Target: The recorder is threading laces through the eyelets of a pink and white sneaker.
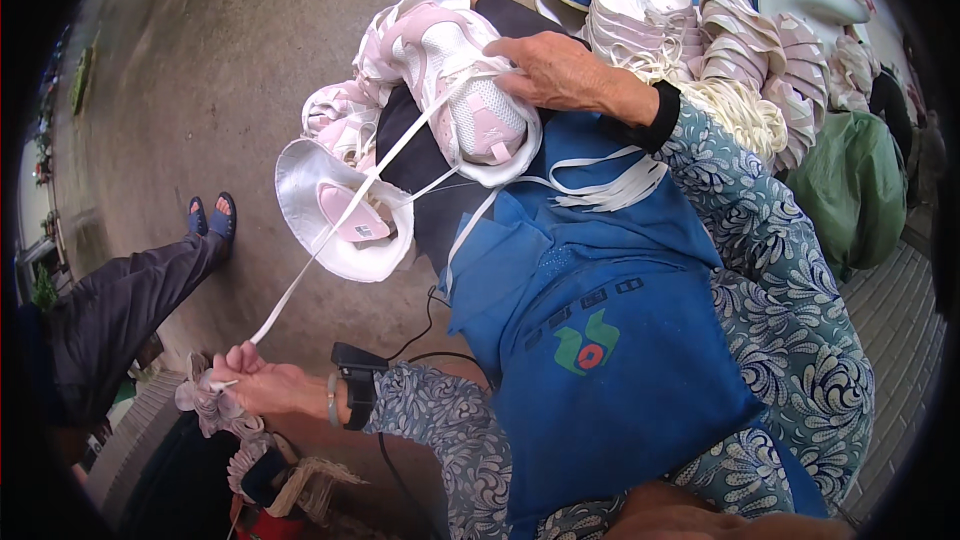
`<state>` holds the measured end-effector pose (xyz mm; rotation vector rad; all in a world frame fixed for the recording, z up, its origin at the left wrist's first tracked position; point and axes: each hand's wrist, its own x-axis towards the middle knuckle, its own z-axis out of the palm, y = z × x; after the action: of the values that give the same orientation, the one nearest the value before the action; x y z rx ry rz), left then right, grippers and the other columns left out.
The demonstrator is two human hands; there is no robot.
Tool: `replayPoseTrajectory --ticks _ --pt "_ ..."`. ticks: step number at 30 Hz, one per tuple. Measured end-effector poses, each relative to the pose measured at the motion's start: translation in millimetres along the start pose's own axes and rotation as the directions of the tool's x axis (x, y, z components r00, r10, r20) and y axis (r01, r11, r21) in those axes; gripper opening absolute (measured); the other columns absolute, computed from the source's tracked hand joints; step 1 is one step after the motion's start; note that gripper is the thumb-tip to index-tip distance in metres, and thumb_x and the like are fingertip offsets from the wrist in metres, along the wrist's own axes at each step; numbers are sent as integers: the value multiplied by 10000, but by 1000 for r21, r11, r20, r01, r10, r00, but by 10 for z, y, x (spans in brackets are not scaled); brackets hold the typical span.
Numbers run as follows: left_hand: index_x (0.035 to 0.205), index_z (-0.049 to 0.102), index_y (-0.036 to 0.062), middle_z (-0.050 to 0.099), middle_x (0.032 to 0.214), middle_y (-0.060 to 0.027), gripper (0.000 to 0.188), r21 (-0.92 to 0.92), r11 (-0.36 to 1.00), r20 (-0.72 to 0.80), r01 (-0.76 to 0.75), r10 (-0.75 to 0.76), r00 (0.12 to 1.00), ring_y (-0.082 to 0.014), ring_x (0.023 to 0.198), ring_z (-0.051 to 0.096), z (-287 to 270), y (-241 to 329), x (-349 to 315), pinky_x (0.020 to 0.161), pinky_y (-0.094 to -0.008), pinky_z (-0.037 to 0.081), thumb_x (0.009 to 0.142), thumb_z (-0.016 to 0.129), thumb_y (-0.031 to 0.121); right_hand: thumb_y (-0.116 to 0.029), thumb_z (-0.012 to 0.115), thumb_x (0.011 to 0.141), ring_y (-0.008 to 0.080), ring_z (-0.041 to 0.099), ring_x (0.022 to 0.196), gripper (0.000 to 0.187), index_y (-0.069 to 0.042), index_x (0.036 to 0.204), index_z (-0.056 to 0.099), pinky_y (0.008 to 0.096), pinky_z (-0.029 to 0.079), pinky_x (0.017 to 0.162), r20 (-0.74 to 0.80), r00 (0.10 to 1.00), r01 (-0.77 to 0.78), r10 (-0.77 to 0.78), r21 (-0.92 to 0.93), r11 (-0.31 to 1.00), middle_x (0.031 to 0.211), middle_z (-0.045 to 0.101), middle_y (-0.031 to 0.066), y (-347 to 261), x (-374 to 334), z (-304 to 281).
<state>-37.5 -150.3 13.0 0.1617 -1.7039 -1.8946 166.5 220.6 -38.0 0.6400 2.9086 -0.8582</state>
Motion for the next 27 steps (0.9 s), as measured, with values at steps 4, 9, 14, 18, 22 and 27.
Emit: replayPoseTrajectory --ticks 4,9,14,18,22,27 --pt "922 647 -43 606 1032 -126 302 400 829 560 -391 117 820 -192 928 560 357 -31 -431 874 -316 410 919 501 221 -281 589 831 309 615 784 327 -10 1006 640 382 500 695 -36 999 11 -12 -42 999 852 604 202 -101 7 103" --pt "943 606 -1 623 795 -52 257 153 978 919 144 -195 343 -103 608 572 1043 -123 -1493 588 -236 455 959 432 187 -244 560 863 319 606 806 252 -12 951 600 403 495 677 -127 991 27 -44 -127 991 868 574 169 -124 -42 152" --pt "869 500 -2 571 713 -213 228 245 867 966 -435 -179 187 -338 666 581 1341 -509 -1767 583 -424 447 942 421 199 -230 527 869 367 607 751 233 0 886 562 445 483 675 -108 994 9 -13 -38 999 775 603 201 -74 96 244" --pt "878 442 -10 579 776 -273 196 264 753 960 -603 -267 87 -459 761 568 1469 -506 -1758 657 -527 437 931 397 174 -197 489 875 321 588 679 230 18 847 566 403 458 642 73 997 -5 -5 145 989 694 574 204 156 184 86" --pt "854 458 1 593 785 -255 197 246 734 951 -633 -308 13 -443 758 574 1424 -585 -1712 652 -509 450 927 410 177 -162 498 831 275 574 653 220 37 787 580 363 445 628 182 983 -20 -24 233 972 690 578 188 213 287 -2" --pt "838 481 3 563 785 -230 155 101 790 995 -605 -67 80 -432 747 558 1469 -697 -1618 647 -494 446 911 435 132 -144 507 815 279 585 648 189 22 785 592 368 459 636 179 980 61 -81 117 991 717 601 180 317 435 -10"
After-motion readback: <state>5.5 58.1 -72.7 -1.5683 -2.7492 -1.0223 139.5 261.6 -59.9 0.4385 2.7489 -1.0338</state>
